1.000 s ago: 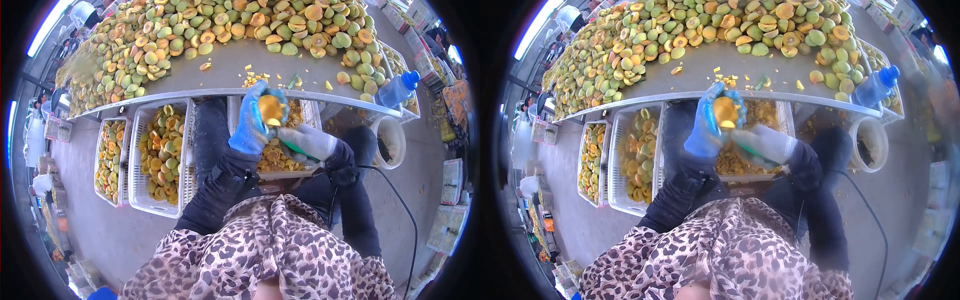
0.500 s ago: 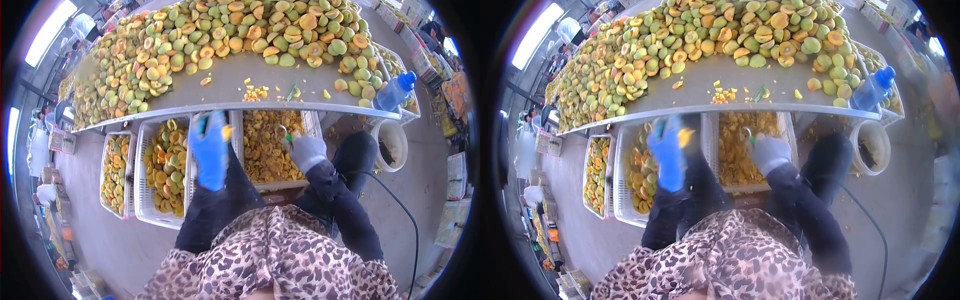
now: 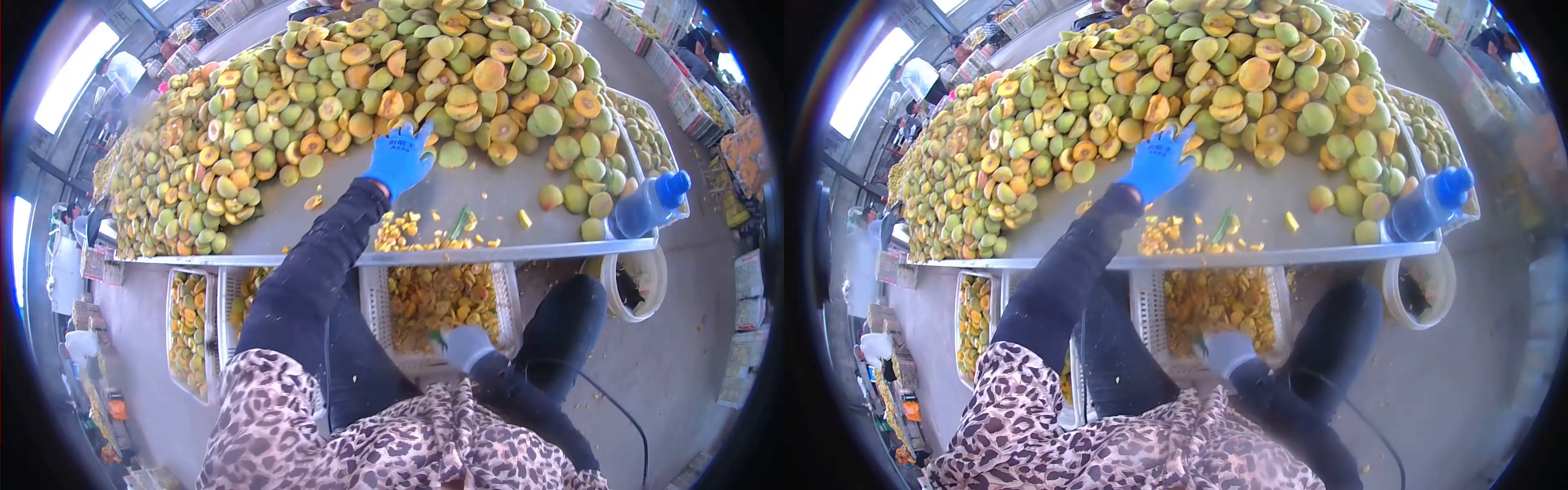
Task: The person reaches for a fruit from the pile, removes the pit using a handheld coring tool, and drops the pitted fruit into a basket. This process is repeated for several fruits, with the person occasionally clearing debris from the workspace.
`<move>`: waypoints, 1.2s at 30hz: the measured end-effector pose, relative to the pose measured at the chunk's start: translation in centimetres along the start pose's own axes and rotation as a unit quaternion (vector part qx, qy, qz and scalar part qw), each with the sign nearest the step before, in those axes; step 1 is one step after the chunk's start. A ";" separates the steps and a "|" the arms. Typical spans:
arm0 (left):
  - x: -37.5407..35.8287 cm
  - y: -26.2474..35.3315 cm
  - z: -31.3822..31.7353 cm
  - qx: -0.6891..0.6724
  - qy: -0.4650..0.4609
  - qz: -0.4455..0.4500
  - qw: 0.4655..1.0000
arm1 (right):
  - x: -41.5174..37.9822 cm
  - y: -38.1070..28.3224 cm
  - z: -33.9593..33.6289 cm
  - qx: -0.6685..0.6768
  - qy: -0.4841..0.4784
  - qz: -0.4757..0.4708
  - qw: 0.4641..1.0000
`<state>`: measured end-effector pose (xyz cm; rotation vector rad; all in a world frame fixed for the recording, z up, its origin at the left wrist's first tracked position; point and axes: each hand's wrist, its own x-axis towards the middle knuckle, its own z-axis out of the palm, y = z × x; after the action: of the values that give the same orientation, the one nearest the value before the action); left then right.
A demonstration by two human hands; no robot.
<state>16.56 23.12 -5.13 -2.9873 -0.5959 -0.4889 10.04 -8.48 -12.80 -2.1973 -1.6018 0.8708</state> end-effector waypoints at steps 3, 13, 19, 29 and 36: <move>3.3 0.6 1.7 0.024 -0.067 -0.038 0.997 | 0.1 1.0 -1.6 0.013 -0.071 0.056 0.996; -6.3 2.3 -3.0 -0.659 -0.093 -0.299 0.684 | -0.6 -0.1 -3.4 0.012 0.074 0.008 0.997; -15.5 4.5 -7.6 -0.830 -0.049 -0.283 0.479 | -1.4 -5.1 -10.1 0.169 0.267 -0.100 0.943; -21.7 9.5 -9.2 -0.713 0.218 -0.141 0.651 | -1.9 -9.8 -9.2 0.169 0.210 -0.107 0.957; -20.1 5.8 -10.1 -0.691 -0.070 -0.158 0.702 | -2.3 -8.8 -8.7 0.093 0.140 -0.141 0.976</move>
<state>-1.83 9.20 -1.90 -4.3577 -1.1619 -1.1620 8.30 -6.59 -0.49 -1.8135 -1.5717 0.5732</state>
